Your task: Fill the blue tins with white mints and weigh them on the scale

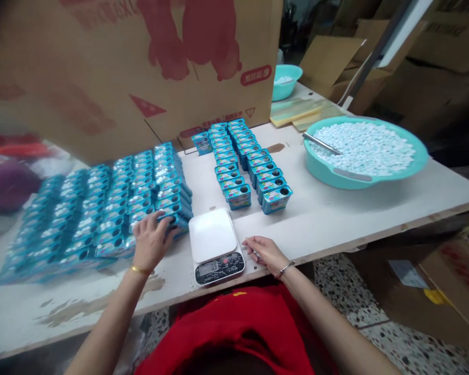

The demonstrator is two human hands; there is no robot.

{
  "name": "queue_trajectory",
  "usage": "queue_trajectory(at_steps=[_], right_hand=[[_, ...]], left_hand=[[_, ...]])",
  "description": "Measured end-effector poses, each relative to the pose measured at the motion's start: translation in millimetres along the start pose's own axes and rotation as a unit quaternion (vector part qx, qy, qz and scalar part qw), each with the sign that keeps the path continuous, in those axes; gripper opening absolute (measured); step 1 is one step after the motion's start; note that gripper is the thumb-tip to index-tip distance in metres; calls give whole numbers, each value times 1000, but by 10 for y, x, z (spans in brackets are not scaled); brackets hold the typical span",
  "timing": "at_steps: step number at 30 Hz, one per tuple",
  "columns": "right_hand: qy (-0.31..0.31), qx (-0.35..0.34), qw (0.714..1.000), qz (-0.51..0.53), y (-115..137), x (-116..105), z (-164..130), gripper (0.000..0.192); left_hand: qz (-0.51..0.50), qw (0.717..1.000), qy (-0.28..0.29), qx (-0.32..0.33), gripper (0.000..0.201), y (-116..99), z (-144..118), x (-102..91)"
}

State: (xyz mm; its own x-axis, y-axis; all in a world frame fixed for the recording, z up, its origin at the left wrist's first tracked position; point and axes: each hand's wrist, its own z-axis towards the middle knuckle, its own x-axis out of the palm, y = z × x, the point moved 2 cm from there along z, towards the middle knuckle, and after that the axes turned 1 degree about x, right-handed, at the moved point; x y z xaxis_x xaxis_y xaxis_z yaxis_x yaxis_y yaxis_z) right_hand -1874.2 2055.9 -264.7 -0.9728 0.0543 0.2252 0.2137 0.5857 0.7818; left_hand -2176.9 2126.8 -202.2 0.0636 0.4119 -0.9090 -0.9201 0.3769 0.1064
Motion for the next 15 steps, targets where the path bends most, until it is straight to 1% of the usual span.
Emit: queue_trajectory(at_steps=[2,4,8,10,11,13,15], right_hand=[[-3,-6,1000,3,10,7,-20,46],[-9,-9,1000,7,4,-9,-36,46],[-13,-16,1000,15,-18,-33,-24,43],[-13,-13,1000,19,-24,-22,-2,41],[-13,-10,1000,21,-26,-12,9,40],[-15,-9,1000,23,-26,13,23,39],[-12,-18,999,30,-24,32,27,38]], left_hand=[[5,1000,6,13,14,-62,32,-13],[0,1000,-2,17,13,-125,54,-109],[-56,997,-31,32,16,-296,158,-470],[-95,993,-19,61,19,-422,260,-616],[-111,991,-7,79,19,-493,315,-653],[-126,985,23,116,19,-637,417,-644],[-125,979,53,154,17,-762,492,-546]])
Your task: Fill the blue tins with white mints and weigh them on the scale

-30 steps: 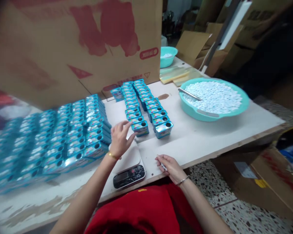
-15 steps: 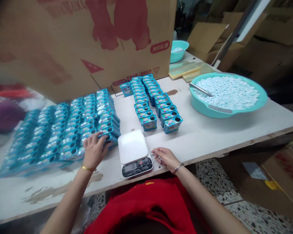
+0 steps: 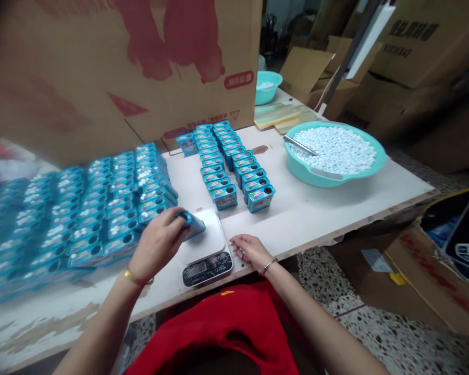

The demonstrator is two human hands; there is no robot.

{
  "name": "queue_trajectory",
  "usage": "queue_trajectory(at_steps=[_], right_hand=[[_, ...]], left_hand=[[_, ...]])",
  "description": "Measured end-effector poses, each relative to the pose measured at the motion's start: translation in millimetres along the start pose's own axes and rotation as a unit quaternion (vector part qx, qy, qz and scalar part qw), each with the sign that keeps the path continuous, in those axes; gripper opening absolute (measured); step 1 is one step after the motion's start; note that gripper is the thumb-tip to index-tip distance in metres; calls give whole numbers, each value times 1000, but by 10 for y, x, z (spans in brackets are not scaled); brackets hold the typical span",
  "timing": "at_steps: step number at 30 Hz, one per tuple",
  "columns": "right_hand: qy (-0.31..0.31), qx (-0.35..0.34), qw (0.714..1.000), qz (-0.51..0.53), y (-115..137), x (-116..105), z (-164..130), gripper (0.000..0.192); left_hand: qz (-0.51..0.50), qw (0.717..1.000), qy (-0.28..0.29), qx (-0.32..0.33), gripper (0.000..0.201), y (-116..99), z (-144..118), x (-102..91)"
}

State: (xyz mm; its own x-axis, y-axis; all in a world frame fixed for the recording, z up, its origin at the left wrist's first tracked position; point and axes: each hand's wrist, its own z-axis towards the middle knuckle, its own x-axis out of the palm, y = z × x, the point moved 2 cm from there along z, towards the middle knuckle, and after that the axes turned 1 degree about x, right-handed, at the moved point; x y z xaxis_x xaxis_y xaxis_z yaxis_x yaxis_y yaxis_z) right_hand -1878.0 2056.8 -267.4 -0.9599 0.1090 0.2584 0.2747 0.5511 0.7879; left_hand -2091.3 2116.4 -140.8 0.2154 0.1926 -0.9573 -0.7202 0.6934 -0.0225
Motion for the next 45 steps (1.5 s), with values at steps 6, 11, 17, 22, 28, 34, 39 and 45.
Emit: queue_trajectory(at_steps=[6,11,17,22,28,34,39,45], right_hand=[[2,3,997,76,4,-68,-5,20],[-49,72,957,278,54,-182,-36,9],[-54,91,957,270,130,-150,-151,15],[13,38,992,122,352,-30,-160,8],[62,-67,996,-24,823,294,-148,28],[98,-153,955,-237,1185,711,-206,19],[118,-246,828,-490,1341,981,-176,11],[97,-267,711,-643,1410,1130,-168,23]], left_hand=[[-37,999,13,29,15,-29,79,191],[-143,976,-128,-100,25,99,-279,13],[-188,919,-168,-304,23,160,-1152,406],[-236,878,-136,-392,33,52,-1649,911],[-185,897,-161,-368,28,-22,-1728,1110],[-168,908,-164,-346,24,-15,-1745,1135],[-162,912,-170,-337,22,-16,-1755,1148],[-159,914,-180,-327,20,-33,-1740,1124]])
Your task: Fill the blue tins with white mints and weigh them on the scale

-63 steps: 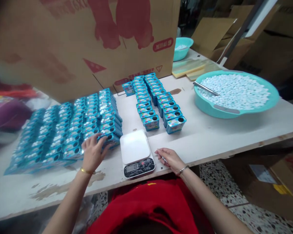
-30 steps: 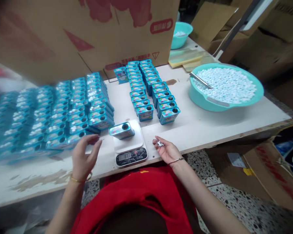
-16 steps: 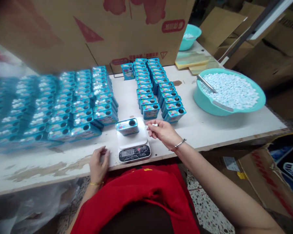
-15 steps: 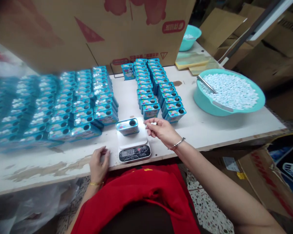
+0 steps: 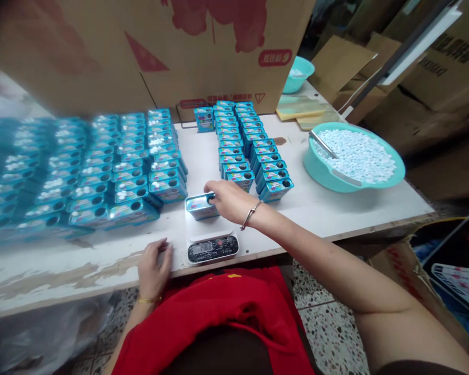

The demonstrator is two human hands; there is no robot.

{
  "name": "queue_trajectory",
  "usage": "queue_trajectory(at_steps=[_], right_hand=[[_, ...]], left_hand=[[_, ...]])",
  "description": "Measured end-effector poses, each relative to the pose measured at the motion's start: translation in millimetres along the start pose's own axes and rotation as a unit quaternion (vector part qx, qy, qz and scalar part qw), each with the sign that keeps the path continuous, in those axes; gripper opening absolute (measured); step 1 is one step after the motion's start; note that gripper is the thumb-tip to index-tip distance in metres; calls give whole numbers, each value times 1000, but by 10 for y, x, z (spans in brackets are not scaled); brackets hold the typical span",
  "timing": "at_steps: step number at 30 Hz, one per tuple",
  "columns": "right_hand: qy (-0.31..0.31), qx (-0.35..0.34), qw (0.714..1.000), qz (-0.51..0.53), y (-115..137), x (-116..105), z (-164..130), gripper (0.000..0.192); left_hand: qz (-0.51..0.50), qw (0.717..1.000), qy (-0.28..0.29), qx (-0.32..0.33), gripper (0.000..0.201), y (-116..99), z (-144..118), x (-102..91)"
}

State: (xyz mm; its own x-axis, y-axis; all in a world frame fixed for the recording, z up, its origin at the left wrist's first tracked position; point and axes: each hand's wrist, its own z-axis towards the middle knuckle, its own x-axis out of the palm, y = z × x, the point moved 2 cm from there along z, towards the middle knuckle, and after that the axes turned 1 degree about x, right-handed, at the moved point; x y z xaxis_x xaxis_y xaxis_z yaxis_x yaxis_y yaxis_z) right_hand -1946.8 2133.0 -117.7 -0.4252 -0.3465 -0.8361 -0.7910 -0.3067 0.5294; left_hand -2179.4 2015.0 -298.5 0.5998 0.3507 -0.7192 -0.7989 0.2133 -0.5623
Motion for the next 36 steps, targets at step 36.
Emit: queue_trajectory(at_steps=[36], right_hand=[[-136,61,938,313,-385,179,-341,28]], left_hand=[[31,999,6,12,17,-36,19,-10]])
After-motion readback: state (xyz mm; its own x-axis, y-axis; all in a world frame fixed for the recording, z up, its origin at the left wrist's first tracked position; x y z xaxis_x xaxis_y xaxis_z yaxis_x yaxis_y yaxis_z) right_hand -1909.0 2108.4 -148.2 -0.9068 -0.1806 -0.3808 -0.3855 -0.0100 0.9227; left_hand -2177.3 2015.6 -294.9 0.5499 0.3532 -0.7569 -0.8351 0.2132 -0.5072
